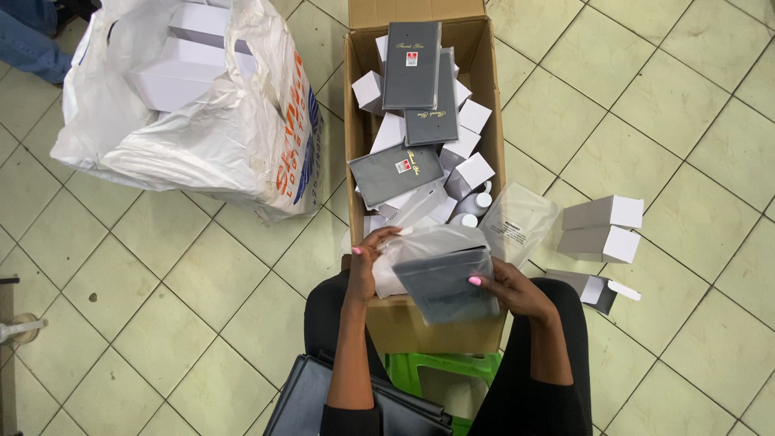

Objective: The person removes black notebooks from plastic sleeves and places them into a stack.

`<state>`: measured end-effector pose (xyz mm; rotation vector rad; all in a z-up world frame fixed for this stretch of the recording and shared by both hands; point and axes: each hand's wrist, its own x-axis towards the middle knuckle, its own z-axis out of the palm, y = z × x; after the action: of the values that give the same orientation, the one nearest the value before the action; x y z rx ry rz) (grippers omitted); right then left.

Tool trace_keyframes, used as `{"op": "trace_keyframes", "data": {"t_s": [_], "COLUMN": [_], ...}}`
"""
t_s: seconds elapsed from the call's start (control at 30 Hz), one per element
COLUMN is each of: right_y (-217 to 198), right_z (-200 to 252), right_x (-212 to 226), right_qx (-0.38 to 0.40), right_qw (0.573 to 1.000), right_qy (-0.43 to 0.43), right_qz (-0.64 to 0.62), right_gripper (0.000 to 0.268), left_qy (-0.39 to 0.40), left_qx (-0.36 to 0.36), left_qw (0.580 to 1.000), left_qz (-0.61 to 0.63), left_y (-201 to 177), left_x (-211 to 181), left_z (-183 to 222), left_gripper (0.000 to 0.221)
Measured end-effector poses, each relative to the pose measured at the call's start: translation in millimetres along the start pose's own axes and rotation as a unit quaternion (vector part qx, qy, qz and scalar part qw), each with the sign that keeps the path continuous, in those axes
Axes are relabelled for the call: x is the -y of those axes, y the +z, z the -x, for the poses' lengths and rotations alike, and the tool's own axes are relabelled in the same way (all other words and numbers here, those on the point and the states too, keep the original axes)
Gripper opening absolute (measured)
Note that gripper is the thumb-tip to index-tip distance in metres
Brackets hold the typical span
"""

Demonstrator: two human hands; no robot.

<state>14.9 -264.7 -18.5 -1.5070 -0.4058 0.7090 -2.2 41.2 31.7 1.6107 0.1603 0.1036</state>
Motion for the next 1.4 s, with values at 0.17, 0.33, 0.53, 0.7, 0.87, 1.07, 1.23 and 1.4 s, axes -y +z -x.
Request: {"op": "trace_keyframes", "data": {"t_s": [0.17, 0.33, 0.53, 0.7, 0.87, 1.07, 1.23, 1.4], "right_y": [-3, 45, 60, 53, 54, 55, 42, 17], "right_z": [-7, -28, -31, -29, -27, -29, -20, 7], "right_x": [-79, 71, 76, 75, 77, 72, 71, 75], "right_qx": [-0.121, -0.378, -0.313, -0.288, -0.260, -0.152, -0.169, -0.215], "right_qw": [0.989, 0.887, 0.851, 0.847, 0.877, 0.912, 0.910, 0.913], "right_qy": [-0.049, -0.228, -0.237, -0.223, -0.158, -0.124, -0.146, -0.098], "right_qz": [-0.074, 0.139, 0.349, 0.388, 0.371, 0.361, 0.348, 0.333], "right_gripper": [0.046, 0.054, 0.010, 0.018, 0.023, 0.019, 0.018, 0.021], "left_qy": [-0.020, 0.014, 0.070, 0.051, 0.031, 0.017, -0.002, 0.010], "left_qx": [0.144, 0.065, 0.114, 0.161, 0.199, 0.253, 0.251, 0.225], "left_qw": [0.985, 0.993, 0.967, 0.959, 0.934, 0.918, 0.937, 0.947], "left_qz": [0.090, -0.094, -0.215, -0.227, -0.295, -0.305, -0.243, -0.230], "left_y": [34, 34, 27, 25, 24, 22, 22, 18], "left_x": [28, 46, 38, 25, 36, 47, 35, 41], "left_z": [13, 9, 5, 5, 6, 7, 6, 5], "left_gripper": [0.048, 0.025, 0.035, 0.035, 0.037, 0.032, 0.034, 0.038]}}
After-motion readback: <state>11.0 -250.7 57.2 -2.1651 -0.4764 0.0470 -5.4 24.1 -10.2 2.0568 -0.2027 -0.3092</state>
